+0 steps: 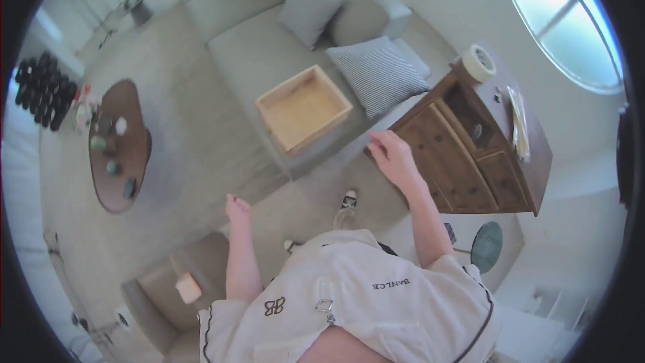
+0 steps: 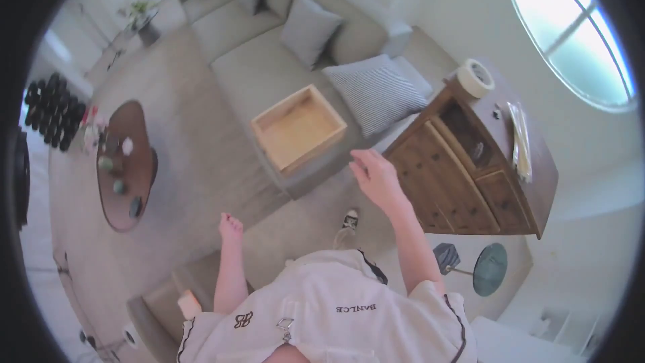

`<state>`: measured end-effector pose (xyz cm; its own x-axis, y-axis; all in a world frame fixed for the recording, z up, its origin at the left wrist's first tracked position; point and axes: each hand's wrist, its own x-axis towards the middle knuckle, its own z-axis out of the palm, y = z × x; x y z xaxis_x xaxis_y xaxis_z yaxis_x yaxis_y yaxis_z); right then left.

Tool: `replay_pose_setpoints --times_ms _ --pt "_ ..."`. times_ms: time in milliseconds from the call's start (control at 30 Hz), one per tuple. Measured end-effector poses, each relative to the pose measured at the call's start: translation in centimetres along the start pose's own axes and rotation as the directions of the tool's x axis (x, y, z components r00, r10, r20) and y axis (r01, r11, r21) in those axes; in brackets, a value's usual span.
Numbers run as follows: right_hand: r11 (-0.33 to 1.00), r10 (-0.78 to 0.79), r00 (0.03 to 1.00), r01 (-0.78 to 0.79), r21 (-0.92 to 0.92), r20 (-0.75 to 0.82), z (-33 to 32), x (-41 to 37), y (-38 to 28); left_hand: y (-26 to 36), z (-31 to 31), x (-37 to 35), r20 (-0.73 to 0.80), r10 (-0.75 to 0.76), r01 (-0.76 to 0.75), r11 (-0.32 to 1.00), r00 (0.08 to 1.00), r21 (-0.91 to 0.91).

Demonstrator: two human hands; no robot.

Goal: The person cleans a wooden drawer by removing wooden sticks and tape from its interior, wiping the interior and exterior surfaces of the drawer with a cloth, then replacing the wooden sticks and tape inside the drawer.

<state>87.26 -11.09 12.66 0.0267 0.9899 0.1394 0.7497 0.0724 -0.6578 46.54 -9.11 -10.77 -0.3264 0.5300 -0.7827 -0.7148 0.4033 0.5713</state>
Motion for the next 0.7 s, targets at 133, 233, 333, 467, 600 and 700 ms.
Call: replay_pose_setpoints --times_ms 133,233,333,467,600,700 --pt "1.000 0.022 0.961 -0.016 0.024 -0.276 -6.5 1.2 2.8 1.7 6.2 -1.1 0.045 -0.017 0.020 0.998 0.999 -0.056" --pt "0.999 0.029 0.884 -0.044 -0.022 -0.466 -12.2 1.9 5.2 -0.5 12.2 -3.4 0.008 -0.043 0.043 0.997 0.999 -0.057" --pt "0.983 0.028 0.804 -0.130 -0.128 -0.594 -18.4 2.3 8.9 -4.6 19.0 -5.2 0.035 -0.093 0.095 0.994 0.995 -0.052" --pt "0.879 0.193 0.696 -0.436 -0.193 -0.691 -23.4 1.7 12.1 -8.4 23.6 -7.9 0.119 -0.188 0.181 0.982 0.975 0.060" --pt "0.710 0.244 0.607 -0.643 -0.286 -0.756 -25.0 -0.2 15.8 -8.0 24.8 -6.8 0.185 -0.151 0.121 0.979 0.971 0.163" --pt "0.657 0.309 0.597 -0.697 -0.288 -0.741 -25.1 0.2 16.4 -6.0 25.6 -5.7 0.197 -0.089 0.048 0.978 0.976 0.203"
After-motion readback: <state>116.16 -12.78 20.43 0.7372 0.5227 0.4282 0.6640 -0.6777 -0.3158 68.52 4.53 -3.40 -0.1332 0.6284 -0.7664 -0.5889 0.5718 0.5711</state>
